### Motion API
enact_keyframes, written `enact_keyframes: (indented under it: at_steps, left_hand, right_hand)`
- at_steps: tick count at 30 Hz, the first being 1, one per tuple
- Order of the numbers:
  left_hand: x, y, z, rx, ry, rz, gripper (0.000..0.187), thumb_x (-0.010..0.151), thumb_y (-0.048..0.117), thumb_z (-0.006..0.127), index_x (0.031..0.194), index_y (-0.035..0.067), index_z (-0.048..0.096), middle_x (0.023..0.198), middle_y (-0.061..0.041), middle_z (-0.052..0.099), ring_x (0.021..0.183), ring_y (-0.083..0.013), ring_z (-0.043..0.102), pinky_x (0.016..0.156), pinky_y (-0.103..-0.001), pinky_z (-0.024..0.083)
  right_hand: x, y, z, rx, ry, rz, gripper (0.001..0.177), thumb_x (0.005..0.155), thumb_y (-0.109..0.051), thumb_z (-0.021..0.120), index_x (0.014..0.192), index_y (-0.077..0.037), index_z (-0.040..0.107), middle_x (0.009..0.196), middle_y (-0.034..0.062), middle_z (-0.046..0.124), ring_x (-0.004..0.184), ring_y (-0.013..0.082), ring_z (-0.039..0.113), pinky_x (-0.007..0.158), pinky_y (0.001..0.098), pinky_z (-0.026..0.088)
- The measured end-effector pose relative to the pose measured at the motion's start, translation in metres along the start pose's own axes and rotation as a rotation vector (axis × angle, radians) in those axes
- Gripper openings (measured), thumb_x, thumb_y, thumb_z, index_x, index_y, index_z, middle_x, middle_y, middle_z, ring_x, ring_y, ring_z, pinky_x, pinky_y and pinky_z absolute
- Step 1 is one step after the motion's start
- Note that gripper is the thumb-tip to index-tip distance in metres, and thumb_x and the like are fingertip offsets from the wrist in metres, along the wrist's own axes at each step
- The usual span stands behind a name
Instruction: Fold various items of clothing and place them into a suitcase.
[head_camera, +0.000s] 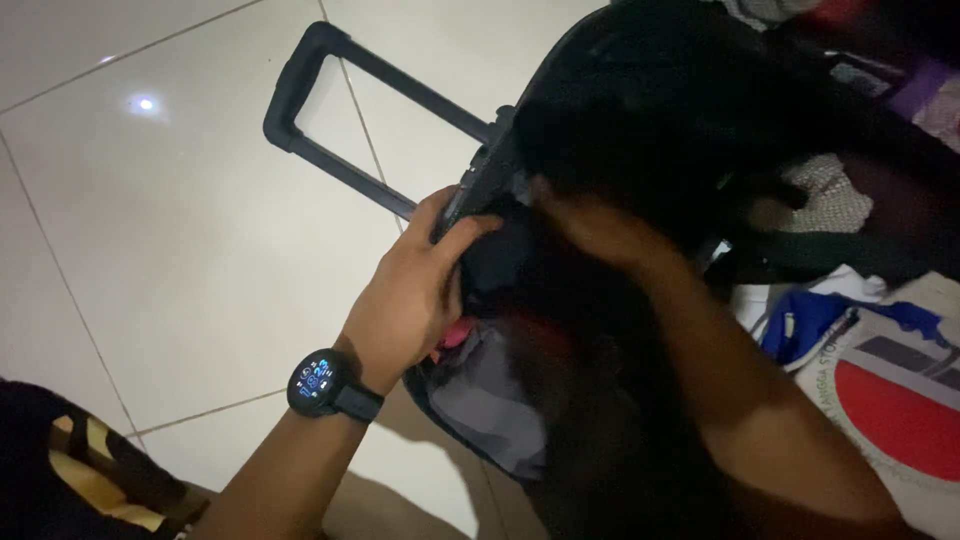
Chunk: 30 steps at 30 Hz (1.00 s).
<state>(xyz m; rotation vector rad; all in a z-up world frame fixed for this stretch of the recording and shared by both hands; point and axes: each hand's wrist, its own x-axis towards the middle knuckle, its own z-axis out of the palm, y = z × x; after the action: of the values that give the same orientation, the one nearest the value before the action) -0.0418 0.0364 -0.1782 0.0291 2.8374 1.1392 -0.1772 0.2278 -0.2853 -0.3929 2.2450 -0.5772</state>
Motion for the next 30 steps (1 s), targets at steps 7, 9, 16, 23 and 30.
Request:
enact_keyframes:
  at_steps: [7, 9, 16, 23, 30]
  left_hand:
    - [0.001, 0.008, -0.003, -0.049, -0.017, -0.083, 0.055, 0.086, -0.008, 0.058, 0.130, 0.024, 0.060, 0.148, -0.020, 0.047, 0.106, -0.0376, 0.070, 0.079, -0.039, 0.062]
    - [0.000, 0.005, -0.002, -0.003, 0.019, -0.059, 0.053, 0.087, -0.007, 0.060, 0.131, 0.024, 0.061, 0.146, -0.020, 0.050, 0.107, -0.0390, 0.069, 0.083, -0.042, 0.060]
    - [0.000, 0.010, -0.005, -0.058, 0.001, -0.070, 0.040, 0.094, 0.008, 0.066, 0.132, 0.019, 0.060, 0.147, -0.019, 0.049, 0.107, -0.0350, 0.071, 0.085, -0.039, 0.061]
    - [-0.001, 0.006, 0.004, 0.172, 0.043, -0.021, 0.021, 0.086, 0.018, 0.076, 0.106, 0.013, 0.074, 0.154, -0.020, 0.043, 0.113, -0.0377, 0.068, 0.084, -0.040, 0.060]
    - [-0.001, 0.008, 0.004, 0.125, 0.072, -0.038, 0.021, 0.087, 0.006, 0.070, 0.107, 0.006, 0.074, 0.154, -0.020, 0.045, 0.113, -0.0370, 0.069, 0.084, -0.038, 0.061]
  right_hand:
    - [-0.005, -0.005, 0.024, 0.044, -0.171, -0.224, 0.073, 0.097, -0.067, 0.034, 0.131, -0.010, 0.065, 0.124, 0.0207, 0.068, 0.114, 0.0362, 0.064, 0.101, 0.0484, 0.046]
    - [-0.010, -0.013, 0.023, 0.049, -0.142, -0.212, 0.073, 0.098, -0.065, 0.035, 0.133, -0.009, 0.064, 0.127, 0.0208, 0.067, 0.116, 0.0373, 0.063, 0.102, 0.0491, 0.045]
    - [-0.043, -0.011, -0.016, 0.203, 0.033, -0.189, 0.062, 0.095, -0.059, 0.054, 0.133, -0.012, 0.065, 0.134, 0.0155, 0.068, 0.127, 0.0298, 0.063, 0.108, 0.0431, 0.046]
    - [-0.045, -0.006, -0.010, 0.018, -0.092, -0.407, 0.095, 0.070, -0.047, 0.086, 0.150, -0.017, 0.044, 0.147, 0.0177, 0.054, 0.133, 0.0342, 0.053, 0.109, 0.0426, 0.041]
    - [-0.037, -0.016, 0.020, -0.056, -0.048, -0.218, 0.096, 0.068, -0.034, 0.082, 0.154, -0.023, 0.041, 0.150, 0.0145, 0.051, 0.136, 0.0340, 0.051, 0.112, 0.0441, 0.041]
